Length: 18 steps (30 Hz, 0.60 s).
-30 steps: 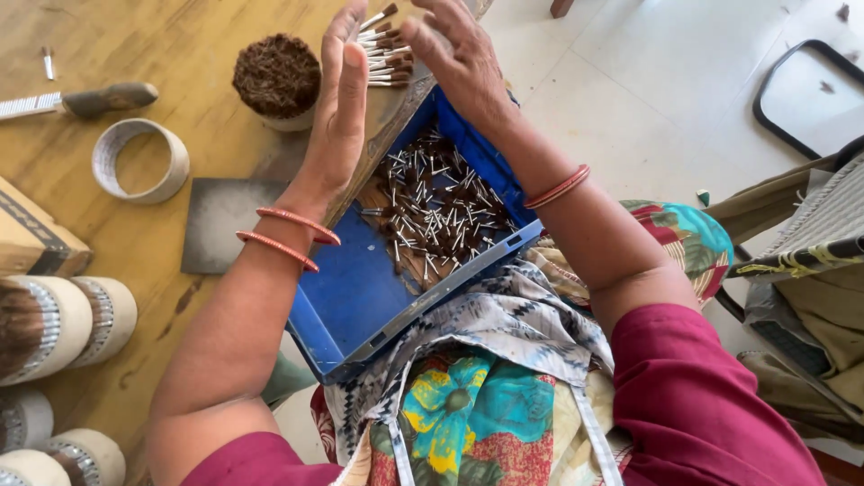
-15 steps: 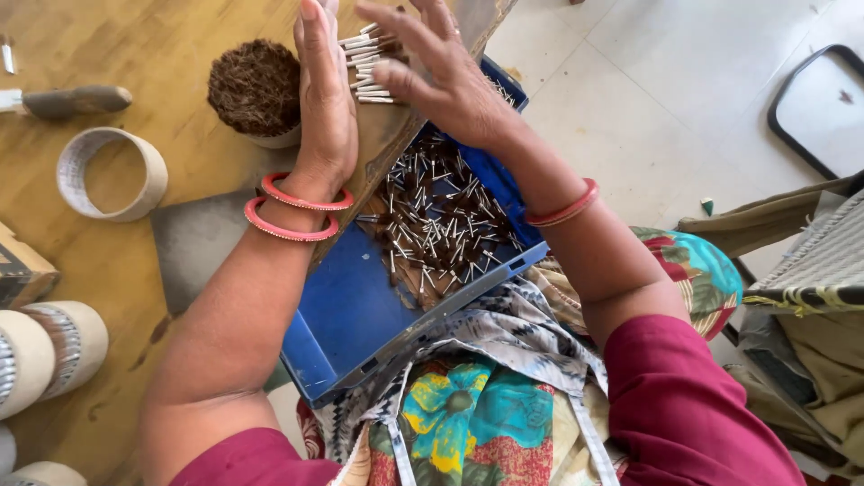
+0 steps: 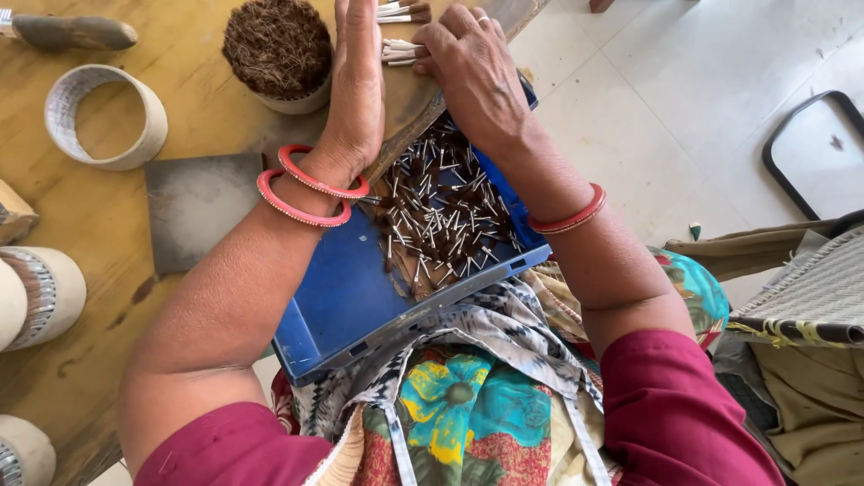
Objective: The person sits at a wooden table with a blue crate of paintbrush heads on their lap. They pick brush heads one at a time from the crate and place them into a round container on the table, occasionally gathering a handful of brushes together, and at the end handle a round brush block.
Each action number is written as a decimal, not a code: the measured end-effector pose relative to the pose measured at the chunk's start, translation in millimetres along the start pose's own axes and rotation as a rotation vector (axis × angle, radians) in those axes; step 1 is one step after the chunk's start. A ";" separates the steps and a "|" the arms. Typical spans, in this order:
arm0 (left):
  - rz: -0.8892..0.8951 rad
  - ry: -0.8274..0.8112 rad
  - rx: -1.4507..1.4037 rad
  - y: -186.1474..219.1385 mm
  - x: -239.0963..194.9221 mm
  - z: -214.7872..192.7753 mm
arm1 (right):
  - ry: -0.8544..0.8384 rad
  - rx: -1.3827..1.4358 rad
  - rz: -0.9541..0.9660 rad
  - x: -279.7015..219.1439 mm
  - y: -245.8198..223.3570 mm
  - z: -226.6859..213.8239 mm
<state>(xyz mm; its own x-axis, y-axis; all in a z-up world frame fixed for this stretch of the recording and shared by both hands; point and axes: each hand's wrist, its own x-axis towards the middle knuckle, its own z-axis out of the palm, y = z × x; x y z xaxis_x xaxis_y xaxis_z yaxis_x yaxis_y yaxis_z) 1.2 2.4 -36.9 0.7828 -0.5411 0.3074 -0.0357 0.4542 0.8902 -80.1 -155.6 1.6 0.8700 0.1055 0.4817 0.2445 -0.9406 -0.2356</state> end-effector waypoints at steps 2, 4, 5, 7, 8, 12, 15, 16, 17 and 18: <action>0.057 -0.094 -0.211 -9.8 7.0 -2.6 | 0.025 -0.047 0.046 -5.3 4.7 13.0; 0.070 -0.094 -0.175 8.4 6.8 0.7 | 0.091 -0.030 0.021 -0.5 12.9 16.9; 0.074 -0.089 -0.137 17.6 6.2 1.8 | 0.151 -0.007 -0.001 2.1 16.6 19.2; 0.133 -0.076 0.035 7.6 7.7 -0.6 | 0.189 0.153 0.040 5.3 19.4 7.7; 0.185 -0.059 0.209 1.7 8.8 -1.6 | 0.222 0.317 0.084 6.6 21.4 2.3; 0.012 0.041 0.340 19.8 7.3 11.8 | 0.138 0.652 0.238 6.7 8.4 -17.4; 0.104 0.027 0.015 27.7 5.6 17.3 | 0.159 0.528 0.131 4.5 -7.6 -30.6; 0.142 0.047 0.026 31.6 5.6 19.6 | 0.173 0.472 0.103 4.0 -10.7 -33.4; 0.182 0.071 0.041 36.4 5.0 20.8 | 0.186 0.419 0.071 4.3 -14.5 -35.4; 0.183 0.073 0.042 37.5 4.7 20.5 | 0.185 0.420 0.070 3.6 -19.7 -36.3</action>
<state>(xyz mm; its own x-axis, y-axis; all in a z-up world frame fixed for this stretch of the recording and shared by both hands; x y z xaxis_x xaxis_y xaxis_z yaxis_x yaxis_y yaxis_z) -9.2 2.4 4.8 0.8035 -0.3992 0.4416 -0.2061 0.5093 0.8355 -97.3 -148.3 38.6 0.8088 -0.0485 0.5861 0.3738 -0.7269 -0.5761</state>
